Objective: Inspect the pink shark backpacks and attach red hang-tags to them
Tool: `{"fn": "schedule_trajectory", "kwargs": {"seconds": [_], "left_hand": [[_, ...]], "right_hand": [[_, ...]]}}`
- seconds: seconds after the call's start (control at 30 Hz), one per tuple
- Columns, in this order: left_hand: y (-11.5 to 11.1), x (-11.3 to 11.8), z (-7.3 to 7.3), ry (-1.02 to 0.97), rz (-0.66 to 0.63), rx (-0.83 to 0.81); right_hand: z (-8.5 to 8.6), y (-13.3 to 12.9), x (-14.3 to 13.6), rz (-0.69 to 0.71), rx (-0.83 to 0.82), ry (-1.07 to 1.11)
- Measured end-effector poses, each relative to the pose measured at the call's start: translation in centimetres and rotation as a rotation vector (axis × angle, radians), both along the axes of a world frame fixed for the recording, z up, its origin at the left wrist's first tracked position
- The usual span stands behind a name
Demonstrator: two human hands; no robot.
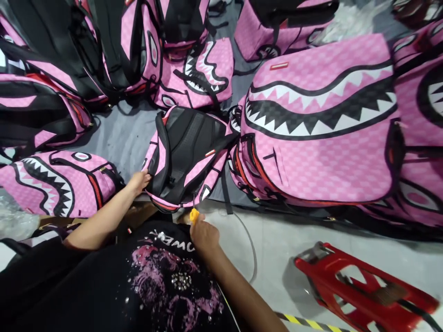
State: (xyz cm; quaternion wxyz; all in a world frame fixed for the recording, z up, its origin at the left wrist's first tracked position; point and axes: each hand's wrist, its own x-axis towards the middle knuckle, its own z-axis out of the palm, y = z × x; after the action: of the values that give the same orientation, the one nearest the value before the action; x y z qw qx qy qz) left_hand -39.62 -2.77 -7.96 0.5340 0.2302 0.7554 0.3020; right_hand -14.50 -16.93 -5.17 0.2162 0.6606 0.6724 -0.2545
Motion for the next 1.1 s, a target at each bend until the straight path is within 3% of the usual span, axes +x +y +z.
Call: {"fn": "schedule_trajectory", "kwargs": {"seconds": [0.13, 0.27, 0.37, 0.63, 0.8, 0.93, 1.0, 1.1], "left_hand": [[2.0, -1.5, -0.4, -0.346, 0.009, -0.175], [2.7, -0.9, -2.2, -0.547, 0.061, -0.237], [2.6, -0.8, -3.5, -0.666, 0.103, -0.226], [2.2, -0.4, -5.4, -0.998, 0.078, -0.186], [1.4, -0.4, -7.0, -1.136, 0.178, -0.155], [1.2, -0.6, -8.1, -1.206, 0.228, -0.010], [1.4, -0.6, -7.7, -1.203, 0.160, 0.078], [1.4, -0.2, -5.5, -1.247, 0.015, 0.242]], "right_hand": [[-3.2, -0.2, -0.6, 0.005, 0.120, -0.009], [-7.6, 2.1, -0.2, -0.146, 0.288, -0.111], [-9.0, 3.4, 0.5, -0.164, 0.331, -0.054], [-8.6, 4.8, 2.4, -0.126, 0.300, -0.031], [-8.1, 5.4, 3.0, -0.121, 0.301, -0.074], [-8.1, 5.2, 3.1, -0.128, 0.285, -0.057], [-7.7, 5.1, 3.1, -0.144, 0.286, -0.034], [-6.1, 4.2, 3.2, -0.161, 0.254, 0.005]]}}
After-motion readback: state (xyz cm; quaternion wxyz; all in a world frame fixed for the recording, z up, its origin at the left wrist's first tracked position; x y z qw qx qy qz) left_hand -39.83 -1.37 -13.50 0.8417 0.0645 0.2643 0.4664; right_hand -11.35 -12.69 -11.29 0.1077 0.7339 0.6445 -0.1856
